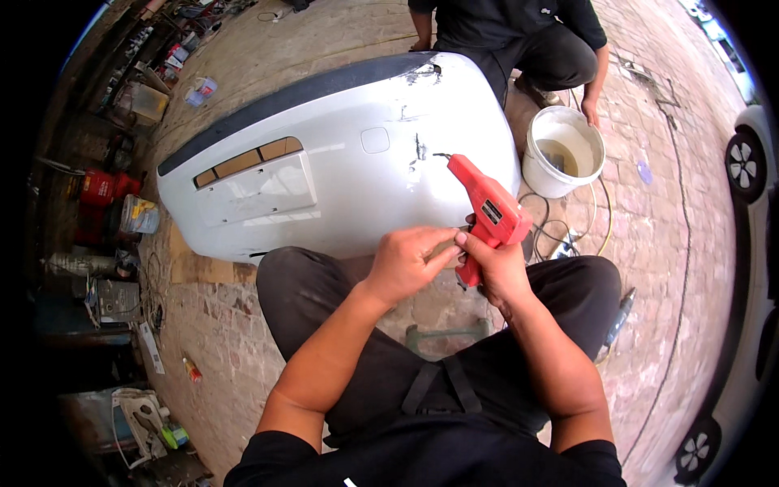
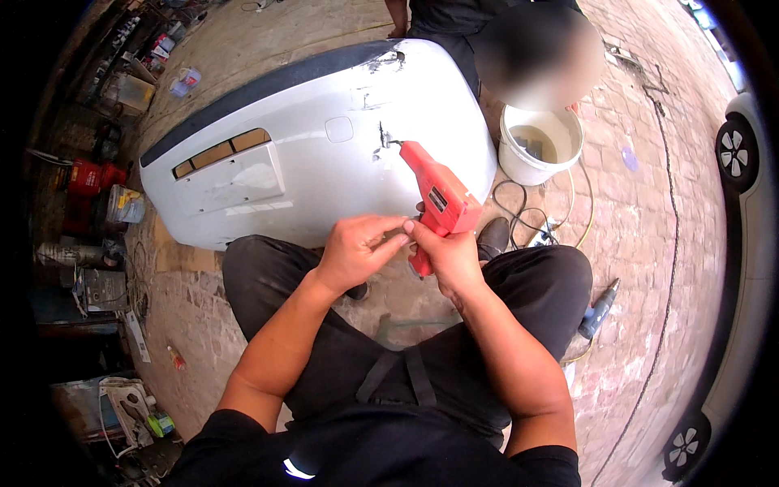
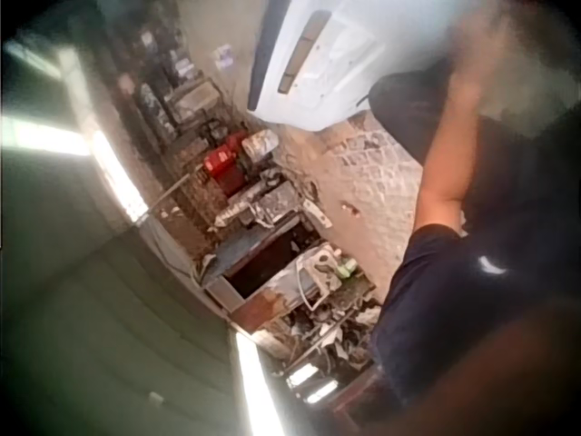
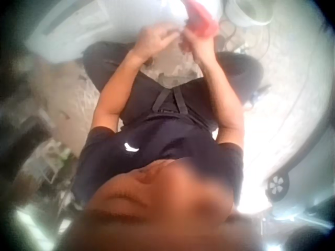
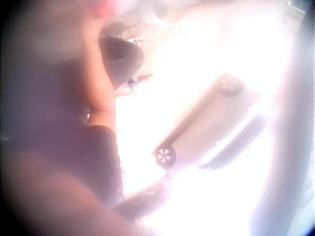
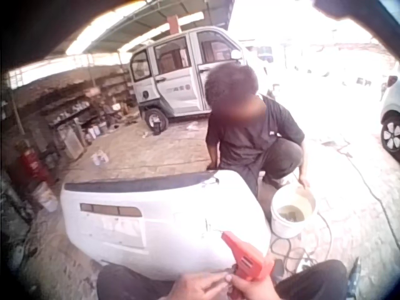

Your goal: The person uses a red heat gun to apply heat to a damaged area on a white plastic car bumper. They repeatedly insert a small metal piece into the heated spot and press it into the surface, then remove it and repeat the process.

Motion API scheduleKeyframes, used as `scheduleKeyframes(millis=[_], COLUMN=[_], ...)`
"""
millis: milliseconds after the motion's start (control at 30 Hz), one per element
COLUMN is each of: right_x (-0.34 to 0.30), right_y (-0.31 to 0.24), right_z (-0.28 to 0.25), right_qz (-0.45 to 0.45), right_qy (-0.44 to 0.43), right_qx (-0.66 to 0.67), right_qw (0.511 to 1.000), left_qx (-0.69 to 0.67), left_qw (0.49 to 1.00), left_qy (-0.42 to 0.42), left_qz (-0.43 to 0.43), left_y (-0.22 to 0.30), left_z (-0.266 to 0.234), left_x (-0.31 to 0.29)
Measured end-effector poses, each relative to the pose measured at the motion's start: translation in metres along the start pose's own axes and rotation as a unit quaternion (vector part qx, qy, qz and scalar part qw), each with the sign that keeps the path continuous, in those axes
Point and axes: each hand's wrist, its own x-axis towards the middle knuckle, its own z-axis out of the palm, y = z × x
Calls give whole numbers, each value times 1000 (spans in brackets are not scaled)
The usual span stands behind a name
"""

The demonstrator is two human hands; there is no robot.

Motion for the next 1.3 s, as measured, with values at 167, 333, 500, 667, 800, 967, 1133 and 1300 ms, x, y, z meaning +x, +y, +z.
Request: scheduleKeyframes(millis=[167,333,500,667,800,967,1133,1300], right_x=[-1,-2,-8,-21,-25,-25,-25,-25], right_y=[5,6,-4,-1,12,11,13,11], right_z=[-3,-10,-5,-27,-37,-34,-27,-27], right_qz=[1,18,-225,-204,-84,-56,-88,-71], right_qy=[-1,-25,-39,-146,-205,-204,-189,-200], right_qx=[-69,-76,-281,-272,-137,-134,-145,-135], right_qw=[998,997,932,929,965,968,967,968], left_qx=[31,55,-394,-642,-652,-654,-653,-656], left_qw=[998,997,887,742,737,734,739,735], left_qy=[-50,-53,60,92,92,96,93,90], left_qz=[20,24,-232,-169,-154,-155,-141,-147], left_y=[-2,-12,-8,-19,-17,-15,-20,-20], left_z=[-11,-14,-32,-53,-57,-56,-56,-56], left_x=[-1,-4,-2,2,2,4,2,2])
